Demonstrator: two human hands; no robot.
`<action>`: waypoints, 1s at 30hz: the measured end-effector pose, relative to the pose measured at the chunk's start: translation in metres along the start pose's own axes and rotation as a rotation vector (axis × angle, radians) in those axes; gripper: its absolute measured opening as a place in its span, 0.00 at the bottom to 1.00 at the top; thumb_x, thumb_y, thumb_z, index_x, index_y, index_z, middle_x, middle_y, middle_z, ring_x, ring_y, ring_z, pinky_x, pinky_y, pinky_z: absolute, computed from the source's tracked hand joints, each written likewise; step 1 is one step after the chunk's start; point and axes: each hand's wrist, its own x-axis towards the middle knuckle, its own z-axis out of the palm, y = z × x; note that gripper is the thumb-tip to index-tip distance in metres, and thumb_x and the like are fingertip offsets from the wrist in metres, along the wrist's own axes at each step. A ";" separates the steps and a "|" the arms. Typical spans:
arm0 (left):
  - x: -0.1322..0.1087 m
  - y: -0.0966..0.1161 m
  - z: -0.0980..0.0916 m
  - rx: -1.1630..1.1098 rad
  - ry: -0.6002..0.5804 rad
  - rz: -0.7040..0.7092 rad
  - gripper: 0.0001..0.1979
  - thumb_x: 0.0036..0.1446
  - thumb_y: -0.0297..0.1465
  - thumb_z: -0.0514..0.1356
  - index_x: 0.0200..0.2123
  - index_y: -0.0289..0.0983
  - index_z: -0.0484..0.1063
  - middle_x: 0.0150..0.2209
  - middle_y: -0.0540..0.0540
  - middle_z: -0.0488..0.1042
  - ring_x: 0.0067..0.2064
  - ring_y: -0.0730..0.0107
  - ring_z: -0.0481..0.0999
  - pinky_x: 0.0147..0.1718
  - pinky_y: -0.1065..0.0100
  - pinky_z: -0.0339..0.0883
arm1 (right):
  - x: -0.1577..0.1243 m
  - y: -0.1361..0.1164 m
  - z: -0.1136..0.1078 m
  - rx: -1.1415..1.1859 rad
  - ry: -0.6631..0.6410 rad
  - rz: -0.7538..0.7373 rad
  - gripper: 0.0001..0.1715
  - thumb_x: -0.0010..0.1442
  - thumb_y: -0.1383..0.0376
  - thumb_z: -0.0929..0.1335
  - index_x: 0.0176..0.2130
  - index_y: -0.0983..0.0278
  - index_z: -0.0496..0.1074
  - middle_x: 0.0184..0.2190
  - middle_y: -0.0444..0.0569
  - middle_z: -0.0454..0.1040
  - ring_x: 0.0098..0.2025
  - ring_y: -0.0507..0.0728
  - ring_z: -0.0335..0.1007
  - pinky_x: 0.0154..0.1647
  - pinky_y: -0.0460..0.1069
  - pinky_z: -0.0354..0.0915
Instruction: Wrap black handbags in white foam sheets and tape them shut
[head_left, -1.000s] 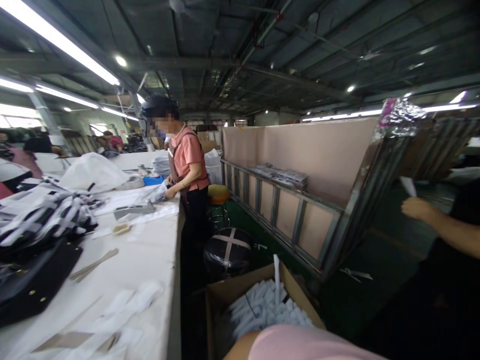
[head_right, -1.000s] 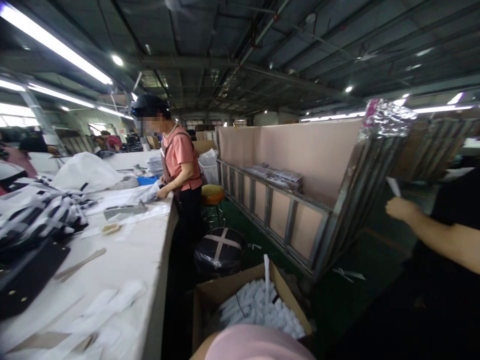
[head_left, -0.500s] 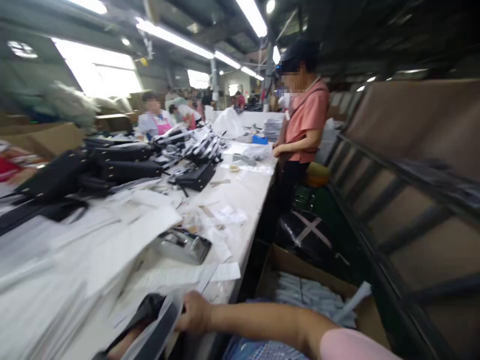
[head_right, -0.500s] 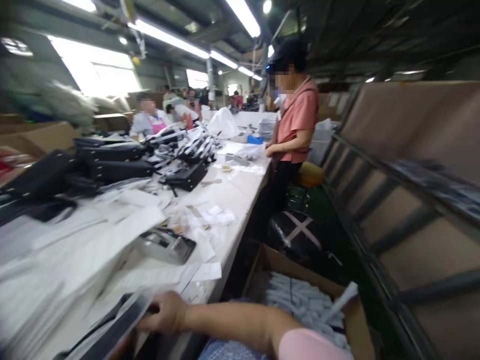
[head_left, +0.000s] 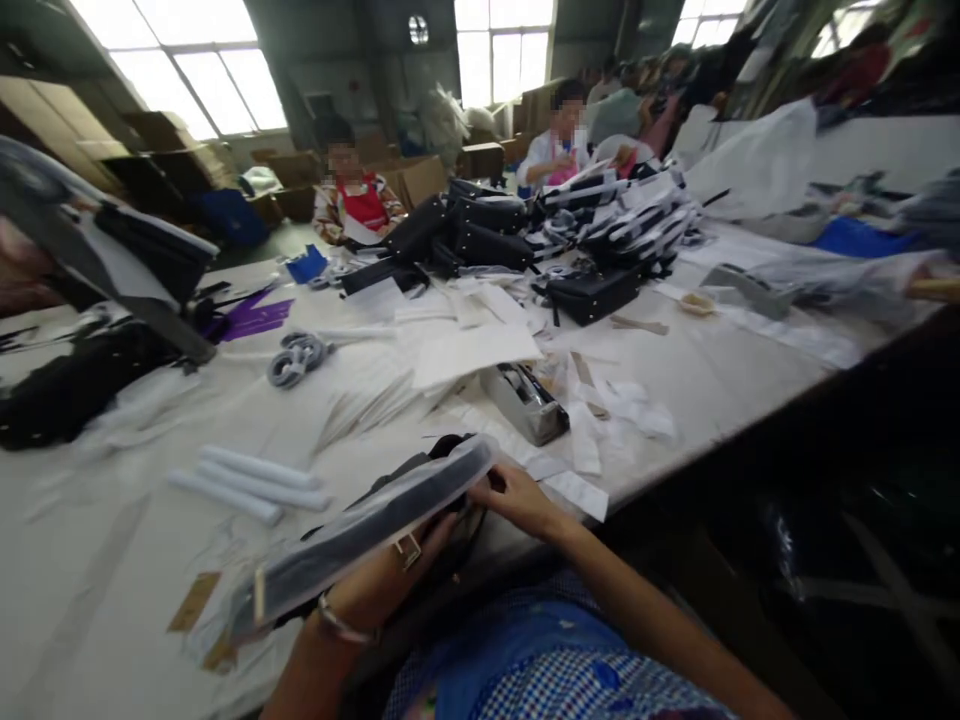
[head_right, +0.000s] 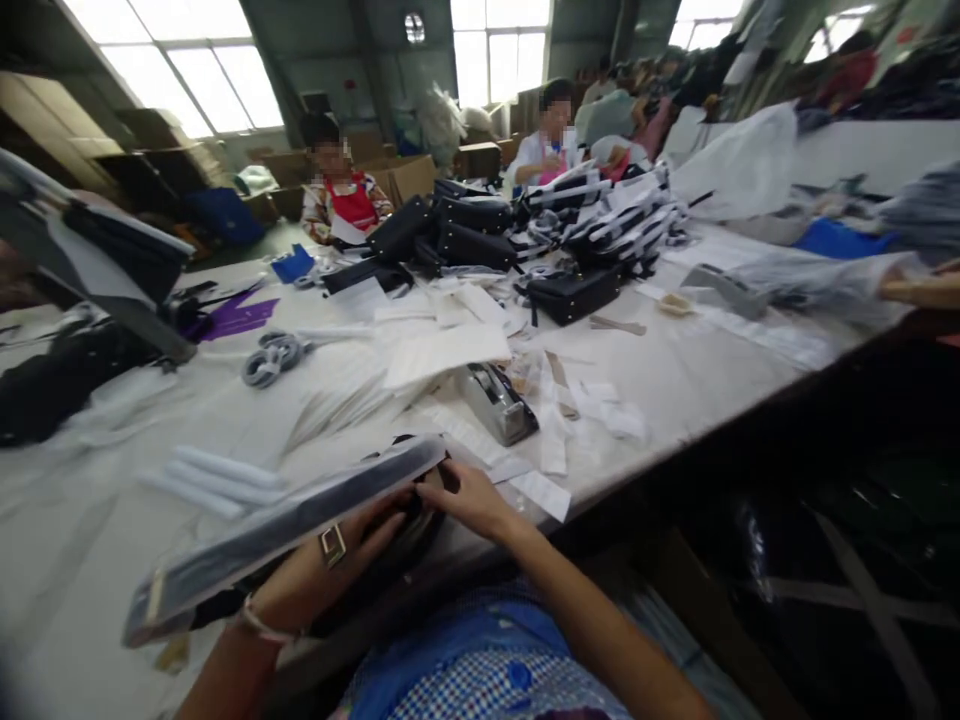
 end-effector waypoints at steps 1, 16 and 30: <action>-0.011 0.004 -0.011 -0.006 -0.073 -0.010 0.14 0.50 0.41 0.65 0.40 0.46 0.81 0.45 0.45 0.80 0.51 0.49 0.77 0.53 0.56 0.70 | -0.004 -0.001 -0.006 0.065 -0.076 -0.010 0.27 0.58 0.50 0.70 0.50 0.63 0.73 0.44 0.51 0.77 0.46 0.61 0.74 0.47 0.54 0.70; -0.118 -0.115 -0.034 -0.204 0.534 -0.491 0.41 0.38 0.41 0.72 0.57 0.43 0.63 0.61 0.38 0.67 0.57 0.45 0.72 0.54 0.49 0.69 | 0.039 0.020 -0.031 -0.408 0.071 -0.279 0.55 0.53 0.57 0.76 0.70 0.57 0.48 0.61 0.55 0.64 0.64 0.65 0.59 0.66 0.62 0.55; -0.066 -0.132 -0.027 -0.076 0.602 -0.565 0.35 0.41 0.50 0.68 0.48 0.34 0.72 0.44 0.38 0.78 0.50 0.43 0.76 0.50 0.48 0.70 | 0.024 -0.007 -0.006 -0.291 0.004 -0.122 0.59 0.53 0.54 0.75 0.71 0.55 0.43 0.61 0.53 0.66 0.61 0.65 0.65 0.63 0.60 0.60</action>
